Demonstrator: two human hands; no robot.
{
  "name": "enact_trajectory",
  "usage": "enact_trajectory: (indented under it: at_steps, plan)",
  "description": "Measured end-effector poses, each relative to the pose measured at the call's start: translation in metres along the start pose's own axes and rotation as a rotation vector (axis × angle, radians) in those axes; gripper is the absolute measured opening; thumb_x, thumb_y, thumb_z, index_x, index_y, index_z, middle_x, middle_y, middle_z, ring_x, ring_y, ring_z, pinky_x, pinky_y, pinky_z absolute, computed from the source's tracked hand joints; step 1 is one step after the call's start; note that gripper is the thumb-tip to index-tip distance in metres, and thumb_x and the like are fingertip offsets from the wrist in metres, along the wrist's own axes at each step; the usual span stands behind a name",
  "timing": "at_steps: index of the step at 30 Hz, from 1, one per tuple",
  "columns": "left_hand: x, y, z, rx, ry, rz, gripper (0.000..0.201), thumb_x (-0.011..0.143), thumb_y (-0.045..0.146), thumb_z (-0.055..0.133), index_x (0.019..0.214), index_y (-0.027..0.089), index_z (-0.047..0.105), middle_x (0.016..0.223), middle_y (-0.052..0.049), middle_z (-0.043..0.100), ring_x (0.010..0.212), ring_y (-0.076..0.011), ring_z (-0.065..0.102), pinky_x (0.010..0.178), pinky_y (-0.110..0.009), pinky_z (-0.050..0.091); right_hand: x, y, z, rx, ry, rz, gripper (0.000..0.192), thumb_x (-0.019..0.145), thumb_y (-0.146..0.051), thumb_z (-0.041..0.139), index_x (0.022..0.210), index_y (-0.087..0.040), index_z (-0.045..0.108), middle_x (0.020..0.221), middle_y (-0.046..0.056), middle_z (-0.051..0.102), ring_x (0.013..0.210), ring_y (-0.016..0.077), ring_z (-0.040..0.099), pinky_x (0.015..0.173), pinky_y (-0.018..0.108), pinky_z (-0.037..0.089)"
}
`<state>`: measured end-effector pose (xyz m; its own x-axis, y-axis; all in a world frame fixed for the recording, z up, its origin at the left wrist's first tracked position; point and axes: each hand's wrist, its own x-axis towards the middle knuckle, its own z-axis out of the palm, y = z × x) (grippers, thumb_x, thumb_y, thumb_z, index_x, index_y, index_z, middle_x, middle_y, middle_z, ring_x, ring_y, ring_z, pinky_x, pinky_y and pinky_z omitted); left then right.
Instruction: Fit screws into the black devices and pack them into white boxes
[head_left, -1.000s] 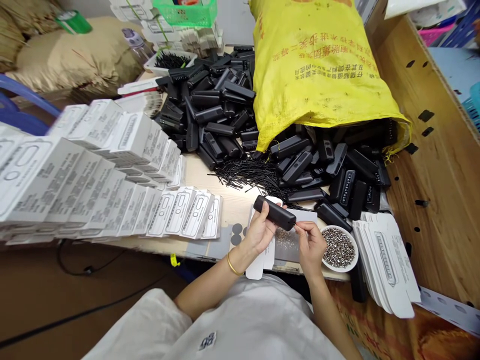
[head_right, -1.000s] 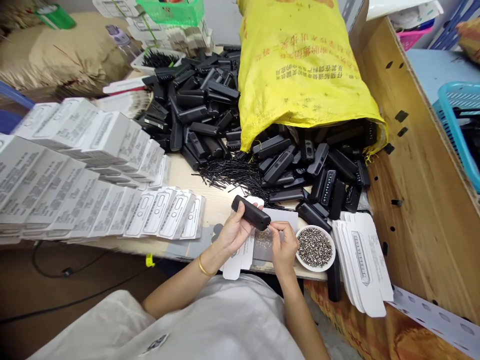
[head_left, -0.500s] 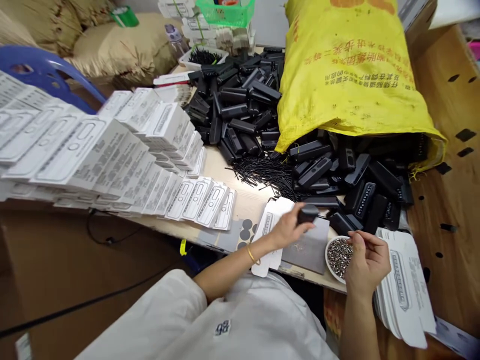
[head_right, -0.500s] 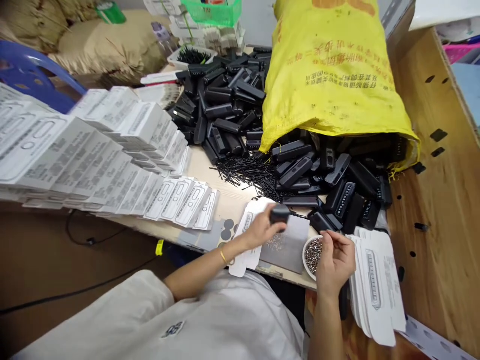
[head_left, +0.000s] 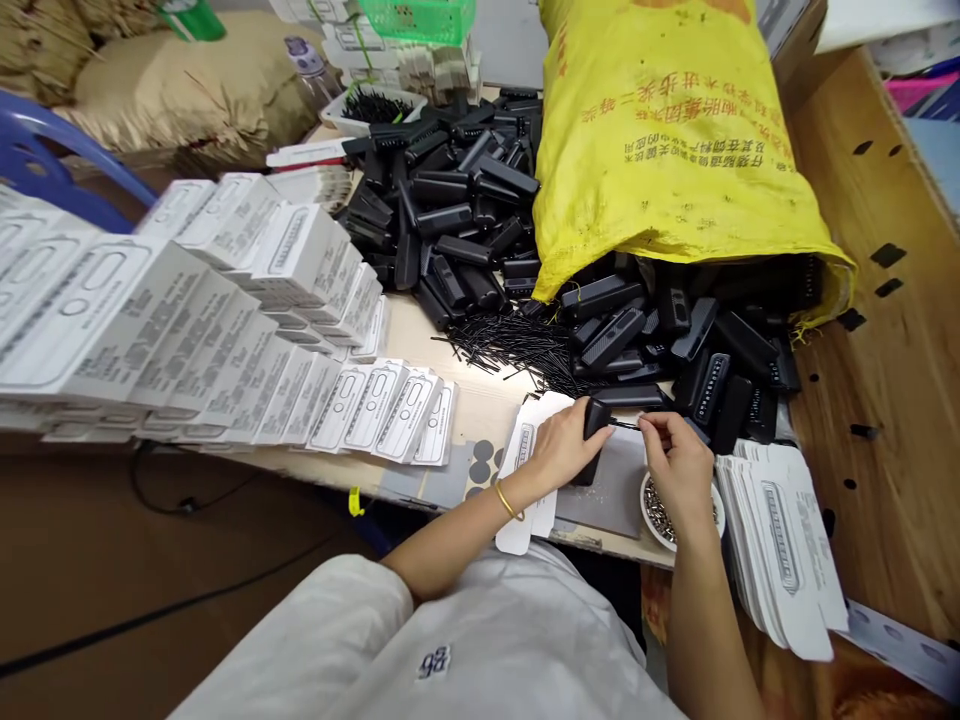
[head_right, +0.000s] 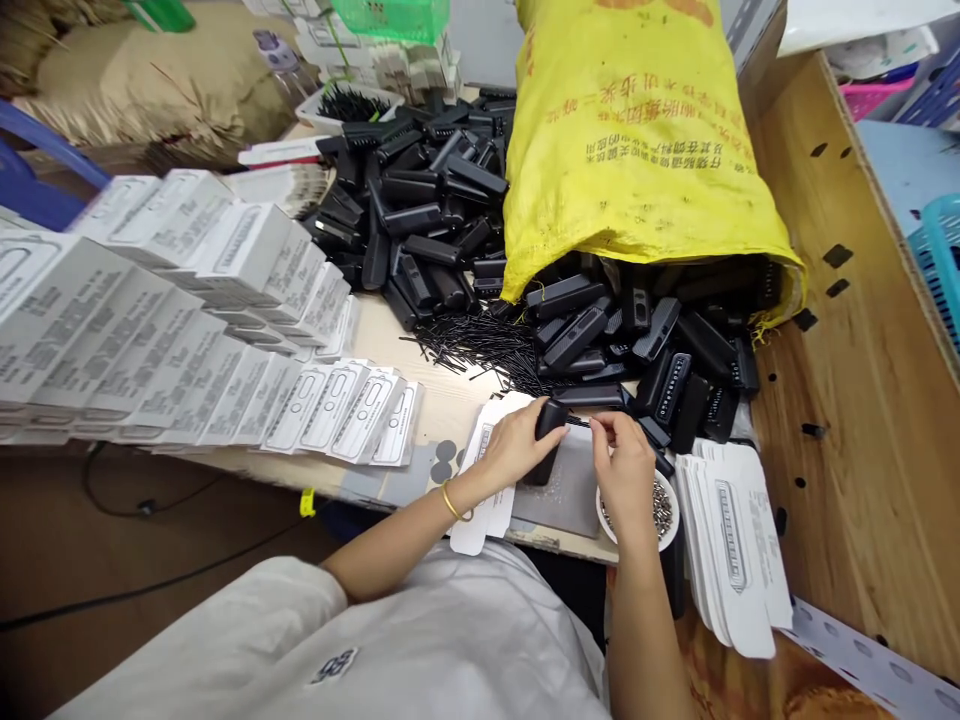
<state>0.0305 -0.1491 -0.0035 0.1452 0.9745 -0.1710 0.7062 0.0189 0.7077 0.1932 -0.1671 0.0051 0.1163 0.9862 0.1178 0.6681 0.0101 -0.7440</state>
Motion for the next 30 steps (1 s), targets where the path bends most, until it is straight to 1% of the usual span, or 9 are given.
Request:
enact_trajectory:
  at_steps: [3, 7, 10, 14, 18, 23, 25, 27, 30]
  plan:
    - [-0.011, -0.006, -0.010, 0.189, 0.002, 0.035, 0.041, 0.088, 0.040, 0.059, 0.119, 0.014, 0.055, 0.104, -0.013, 0.063, 0.106, -0.0293, 0.057, 0.088, -0.039, 0.047, 0.007, -0.008, 0.012, -0.028, -0.103, -0.115, 0.016, 0.090, -0.029, 0.049, 0.086, -0.021, 0.062, 0.084, 0.005, 0.067, 0.079, 0.0210, 0.060, 0.075, 0.034, 0.046]
    - [-0.035, -0.040, -0.033, 0.349, -0.096, -0.055, 0.062, 0.076, 0.029, 0.074, 0.129, 0.015, 0.046, 0.114, -0.013, 0.054, 0.107, -0.0290, 0.055, 0.089, -0.041, 0.047, 0.009, -0.027, 0.048, -0.213, -0.433, -0.274, 0.013, 0.084, -0.020, 0.060, 0.096, -0.020, 0.063, 0.099, 0.009, 0.067, 0.096, 0.0259, 0.057, 0.080, 0.036, 0.045]
    - [-0.046, -0.063, -0.037, 0.331, -0.170, -0.162, 0.093, 0.066, 0.024, 0.082, 0.142, 0.017, 0.031, 0.115, -0.012, 0.049, 0.104, -0.0285, 0.055, 0.087, -0.041, 0.048, 0.014, -0.041, 0.072, -0.453, -0.564, -0.282, 0.029, 0.075, -0.018, 0.071, 0.103, -0.016, 0.062, 0.107, 0.014, 0.064, 0.101, 0.0299, 0.055, 0.083, 0.039, 0.041]
    - [-0.045, -0.075, -0.034, 0.136, -0.056, -0.113, 0.103, 0.062, 0.025, 0.084, 0.147, 0.022, 0.026, 0.115, -0.010, 0.046, 0.111, -0.0292, 0.052, 0.096, -0.046, 0.044, 0.034, -0.047, 0.075, -0.523, -0.660, -0.218, 0.009, 0.077, -0.017, 0.068, 0.083, -0.017, 0.061, 0.094, 0.011, 0.065, 0.095, 0.0275, 0.055, 0.082, 0.038, 0.036]
    - [-0.040, -0.065, -0.043, -0.468, -0.029, -0.062, 0.080, 0.075, 0.041, 0.071, 0.144, 0.022, 0.035, 0.123, -0.012, 0.051, 0.116, -0.0270, 0.052, 0.101, -0.045, 0.043, 0.054, -0.045, 0.050, -0.213, -0.495, -0.263, 0.012, 0.082, -0.022, 0.061, 0.073, -0.020, 0.055, 0.082, 0.004, 0.064, 0.088, 0.0227, 0.055, 0.083, 0.037, 0.036]
    - [-0.044, -0.044, -0.048, -1.270, -0.577, -0.236, 0.069, 0.074, 0.065, 0.064, 0.116, 0.011, 0.061, 0.106, -0.017, 0.068, 0.095, -0.0263, 0.067, 0.088, -0.040, 0.052, 0.060, -0.038, 0.027, 0.460, -0.509, -0.331, 0.031, 0.081, -0.047, 0.062, 0.066, -0.023, 0.051, 0.075, 0.001, 0.064, 0.078, 0.0198, 0.057, 0.081, 0.039, 0.043]
    - [-0.044, -0.039, -0.044, -1.365, -0.574, -0.292, 0.070, 0.068, 0.065, 0.070, 0.110, 0.010, 0.063, 0.096, -0.015, 0.070, 0.080, -0.0215, 0.069, 0.080, -0.036, 0.055, 0.056, -0.033, 0.028, 0.670, -0.526, -0.255, 0.038, 0.076, -0.057, 0.064, 0.064, -0.024, 0.048, 0.072, 0.001, 0.062, 0.075, 0.0197, 0.057, 0.076, 0.038, 0.047]
    - [-0.042, -0.036, -0.040, -1.385, -0.508, -0.320, 0.076, 0.066, 0.063, 0.074, 0.120, 0.012, 0.058, 0.088, -0.012, 0.071, 0.069, -0.0181, 0.068, 0.071, -0.033, 0.057, 0.047, -0.031, 0.032, 0.754, -0.385, -0.161, 0.038, 0.072, -0.058, 0.067, 0.069, -0.024, 0.052, 0.074, 0.001, 0.062, 0.077, 0.0195, 0.058, 0.077, 0.038, 0.049]
    - [-0.037, -0.029, -0.034, -1.352, -0.397, -0.253, 0.098, 0.068, 0.056, 0.077, 0.146, 0.028, 0.025, 0.098, -0.007, 0.070, 0.071, -0.0188, 0.070, 0.067, -0.034, 0.057, 0.026, -0.033, 0.043, 0.675, -0.141, -0.035, 0.034, 0.075, -0.051, 0.068, 0.094, -0.024, 0.062, 0.098, 0.005, 0.062, 0.095, 0.0203, 0.059, 0.087, 0.038, 0.049]
